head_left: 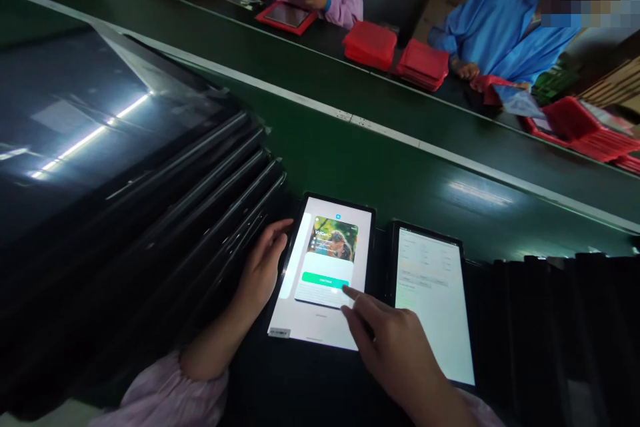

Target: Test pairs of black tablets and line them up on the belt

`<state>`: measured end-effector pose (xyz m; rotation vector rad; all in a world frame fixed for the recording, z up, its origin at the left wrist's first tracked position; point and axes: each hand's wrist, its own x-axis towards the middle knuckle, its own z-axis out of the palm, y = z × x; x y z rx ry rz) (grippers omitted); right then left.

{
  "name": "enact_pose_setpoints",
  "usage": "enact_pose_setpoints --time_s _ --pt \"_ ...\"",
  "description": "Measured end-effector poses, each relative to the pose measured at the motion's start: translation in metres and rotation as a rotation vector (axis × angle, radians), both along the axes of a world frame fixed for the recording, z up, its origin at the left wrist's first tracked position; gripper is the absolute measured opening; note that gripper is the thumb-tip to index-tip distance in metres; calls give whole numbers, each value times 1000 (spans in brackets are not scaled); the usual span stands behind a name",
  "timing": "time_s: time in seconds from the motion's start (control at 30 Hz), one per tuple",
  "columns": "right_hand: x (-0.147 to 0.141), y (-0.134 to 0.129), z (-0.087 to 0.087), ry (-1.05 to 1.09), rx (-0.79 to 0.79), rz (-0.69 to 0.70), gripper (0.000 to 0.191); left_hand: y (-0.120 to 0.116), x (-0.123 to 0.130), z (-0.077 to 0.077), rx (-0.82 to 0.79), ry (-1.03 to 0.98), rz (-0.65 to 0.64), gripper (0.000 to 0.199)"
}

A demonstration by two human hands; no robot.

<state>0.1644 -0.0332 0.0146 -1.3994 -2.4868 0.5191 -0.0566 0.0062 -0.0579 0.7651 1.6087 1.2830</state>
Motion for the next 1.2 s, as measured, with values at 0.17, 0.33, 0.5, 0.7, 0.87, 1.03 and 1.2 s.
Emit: enact_pose_setpoints --time_s 0.17,0.33,0.5,0.7,0.87,1.03,1.2 --pt "9 1 6 53 50 -83 43 1 1 4 -37 -73 8 53" --pt "-9 -3 4 48 2 37 46 2 6 9 -58 -86 21 55" --pt "-19 -6 -6 -49 -18 93 30 2 7 10 -18 -99 43 51" --pt "0 -4 -2 25 17 -115 48 1 6 10 -37 -118 17 52" --pt "7 -8 -3 72 65 -135 50 0 8 6 -34 -106 -36 59" --pt "11 -12 -4 169 25 -88 44 -3 7 0 24 48 -139 67" --pt "15 -13 1 187 67 -79 35 -4 7 -2 8 133 -205 72"
